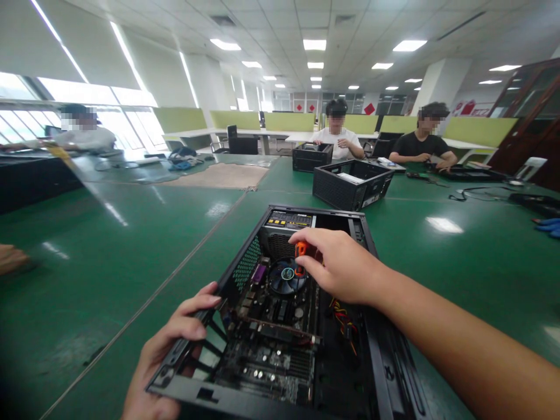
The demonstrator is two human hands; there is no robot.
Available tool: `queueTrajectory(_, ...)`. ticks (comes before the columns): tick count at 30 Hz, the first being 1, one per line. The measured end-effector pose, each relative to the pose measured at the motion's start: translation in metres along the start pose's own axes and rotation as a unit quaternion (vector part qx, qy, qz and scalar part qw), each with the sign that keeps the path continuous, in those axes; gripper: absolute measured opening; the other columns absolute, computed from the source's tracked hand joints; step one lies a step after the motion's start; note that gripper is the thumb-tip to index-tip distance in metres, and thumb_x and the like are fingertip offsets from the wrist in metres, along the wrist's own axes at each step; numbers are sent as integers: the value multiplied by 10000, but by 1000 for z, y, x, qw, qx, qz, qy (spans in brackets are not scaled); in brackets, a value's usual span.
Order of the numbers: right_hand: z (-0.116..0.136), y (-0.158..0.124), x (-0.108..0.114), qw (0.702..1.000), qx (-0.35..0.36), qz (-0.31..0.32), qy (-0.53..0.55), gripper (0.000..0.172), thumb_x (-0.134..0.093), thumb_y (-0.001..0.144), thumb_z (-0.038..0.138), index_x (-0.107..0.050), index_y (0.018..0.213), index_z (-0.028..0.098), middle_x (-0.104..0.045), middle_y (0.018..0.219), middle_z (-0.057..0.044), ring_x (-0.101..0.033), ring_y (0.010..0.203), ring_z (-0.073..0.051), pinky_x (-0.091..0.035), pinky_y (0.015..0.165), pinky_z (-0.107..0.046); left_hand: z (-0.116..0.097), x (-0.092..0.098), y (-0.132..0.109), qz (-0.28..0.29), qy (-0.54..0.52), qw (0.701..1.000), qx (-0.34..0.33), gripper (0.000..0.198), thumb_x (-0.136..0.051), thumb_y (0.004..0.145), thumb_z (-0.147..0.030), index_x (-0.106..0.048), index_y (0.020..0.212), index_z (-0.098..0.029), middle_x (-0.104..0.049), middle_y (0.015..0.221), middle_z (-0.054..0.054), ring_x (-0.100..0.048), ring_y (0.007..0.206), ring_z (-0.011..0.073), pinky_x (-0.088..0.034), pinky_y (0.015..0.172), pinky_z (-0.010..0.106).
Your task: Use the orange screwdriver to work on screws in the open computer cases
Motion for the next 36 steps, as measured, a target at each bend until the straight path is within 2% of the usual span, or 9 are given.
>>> queueTrajectory(1, 1, 1, -1, 1000, 0, 3, -8, 156, -704, 902, 266, -659, 1031, 190, -706, 887, -9, -623, 762, -164, -463, 702, -293, 1, 0, 0, -2, -1, 1000, 2, 573, -709, 687, -738, -636, 1038, -291, -627, 1295, 89, -377, 1442, 446, -388, 1120, 615)
queueTrajectory(4, 10, 7, -1, 1000, 7, 22, -12, 205, -793, 842, 336, -647, 859, 193, -660, 748, 26, -570, 643, -138, -413, 601, -267, 2, 1, -1, -13, -3, 1000, 3, 578, -704, 675, -754, -636, 1008, -286, -634, 1276, 93, -377, 1439, 451, -379, 1122, 631)
queueTrajectory(7, 31, 18, 2, 998, 51, 45, 9, 102, -720, 897, 221, -697, 994, 201, -727, 899, 1, -634, 739, -143, -458, 677, -264, 2, 1, -1, -19, -1, 1000, 7, 593, -692, 673, -776, -637, 990, -278, -639, 1257, 100, -399, 1423, 453, -380, 1120, 639)
queueTrajectory(10, 50, 34, 6, 996, 86, 23, -7, 242, -658, 928, 159, -683, 1169, 179, -741, 1115, -53, -673, 941, -182, -486, 831, -297, 2, 0, -1, -17, -6, 1000, 8, 589, -706, 673, -769, -635, 1004, -287, -636, 1267, 90, -400, 1426, 444, -385, 1123, 625)
queueTrajectory(12, 55, 45, 1, 995, 91, 24, -35, 271, -643, 935, 144, -673, 1204, 150, -732, 1164, -80, -665, 1009, -206, -479, 883, -319, 1, -1, -1, -17, -10, 1000, 8, 590, -714, 669, -765, -635, 1009, -289, -635, 1272, 89, -396, 1428, 447, -386, 1121, 626)
queueTrajectory(17, 46, 60, -17, 994, 85, 39, -49, 283, -635, 937, 138, -668, 1218, 138, -730, 1162, -84, -663, 1007, -213, -474, 893, -323, 0, -1, -1, -10, -13, 1000, 0, 575, -704, 689, -757, -642, 1032, -300, -637, 1279, 79, -403, 1425, 436, -378, 1127, 620)
queueTrajectory(23, 33, 62, -21, 995, 73, 38, -50, 272, -638, 932, 147, -672, 1201, 159, -734, 1128, -74, -668, 984, -212, -477, 866, -320, -1, -1, -2, -22, -19, 1000, 2, 594, -704, 674, -780, -646, 1009, -292, -641, 1260, 89, -410, 1415, 448, -388, 1117, 636)
queueTrajectory(36, 28, 63, -30, 996, 67, 49, -36, 267, -631, 934, 130, -672, 1197, 156, -724, 1163, -89, -664, 1032, -221, -479, 912, -342, 1, -3, -3, -12, -17, 1000, -2, 579, -688, 702, -778, -633, 1050, -319, -627, 1290, 57, -393, 1434, 410, -382, 1137, 597)
Point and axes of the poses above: each hand's wrist, its own y-axis towards the middle knuckle, its own x-axis out of the back of the hand, z = x × y, the point moved 8 cm from there along y, towards the middle knuckle
